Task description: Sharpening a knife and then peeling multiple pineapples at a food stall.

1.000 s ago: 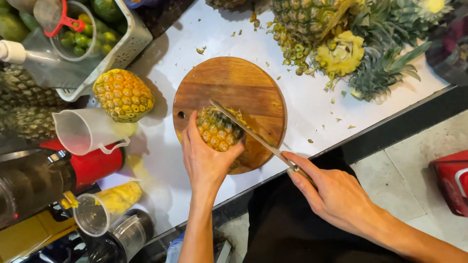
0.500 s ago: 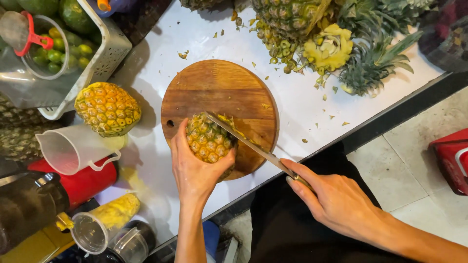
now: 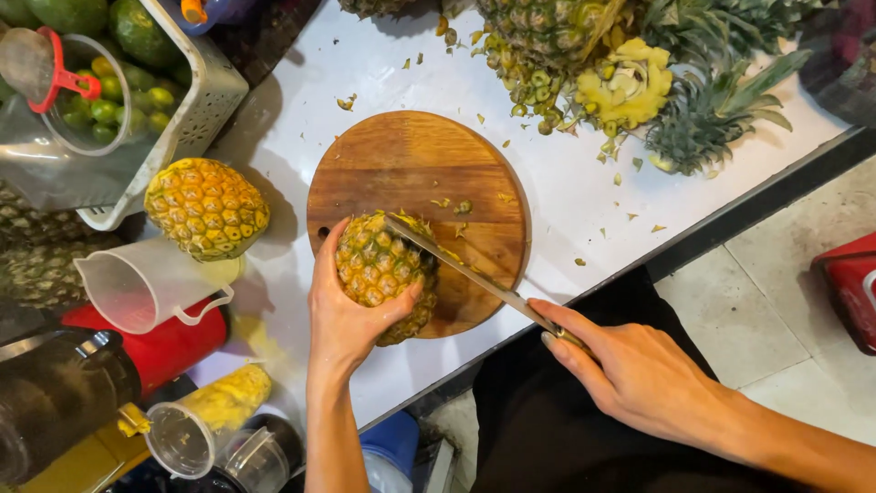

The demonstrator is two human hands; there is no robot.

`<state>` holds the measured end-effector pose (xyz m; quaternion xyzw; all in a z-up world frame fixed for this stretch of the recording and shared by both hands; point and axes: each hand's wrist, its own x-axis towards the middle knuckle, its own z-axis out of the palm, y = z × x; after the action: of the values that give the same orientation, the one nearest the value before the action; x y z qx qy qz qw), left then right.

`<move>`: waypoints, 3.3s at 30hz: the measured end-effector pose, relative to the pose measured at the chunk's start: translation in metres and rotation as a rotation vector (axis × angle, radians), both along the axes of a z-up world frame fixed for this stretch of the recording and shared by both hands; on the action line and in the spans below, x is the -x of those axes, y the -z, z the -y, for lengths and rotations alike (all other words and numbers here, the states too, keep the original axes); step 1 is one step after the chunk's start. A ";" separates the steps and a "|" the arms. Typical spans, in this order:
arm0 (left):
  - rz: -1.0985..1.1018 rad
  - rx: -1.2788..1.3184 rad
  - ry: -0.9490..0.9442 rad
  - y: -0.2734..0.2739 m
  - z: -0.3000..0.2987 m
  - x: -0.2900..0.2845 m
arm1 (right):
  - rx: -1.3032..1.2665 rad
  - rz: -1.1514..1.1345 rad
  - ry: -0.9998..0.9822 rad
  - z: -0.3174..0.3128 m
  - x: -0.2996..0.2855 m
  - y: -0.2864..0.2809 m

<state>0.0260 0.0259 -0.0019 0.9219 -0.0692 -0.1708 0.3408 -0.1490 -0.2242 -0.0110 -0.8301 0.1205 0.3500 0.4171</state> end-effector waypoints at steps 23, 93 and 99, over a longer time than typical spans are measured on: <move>-0.256 0.210 -0.078 0.012 -0.067 -0.060 | -0.244 -0.175 0.144 -0.011 -0.068 -0.001; 0.114 -0.261 -0.071 0.007 0.060 0.002 | 0.151 0.176 0.123 -0.005 -0.027 -0.016; 0.120 -0.240 -0.063 0.009 0.053 0.002 | 0.191 0.038 0.053 0.001 -0.004 -0.020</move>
<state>0.0240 -0.0273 -0.0111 0.9663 -0.0397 -0.1117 0.2283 -0.1446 -0.2256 0.0087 -0.8691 0.1670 0.3100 0.3475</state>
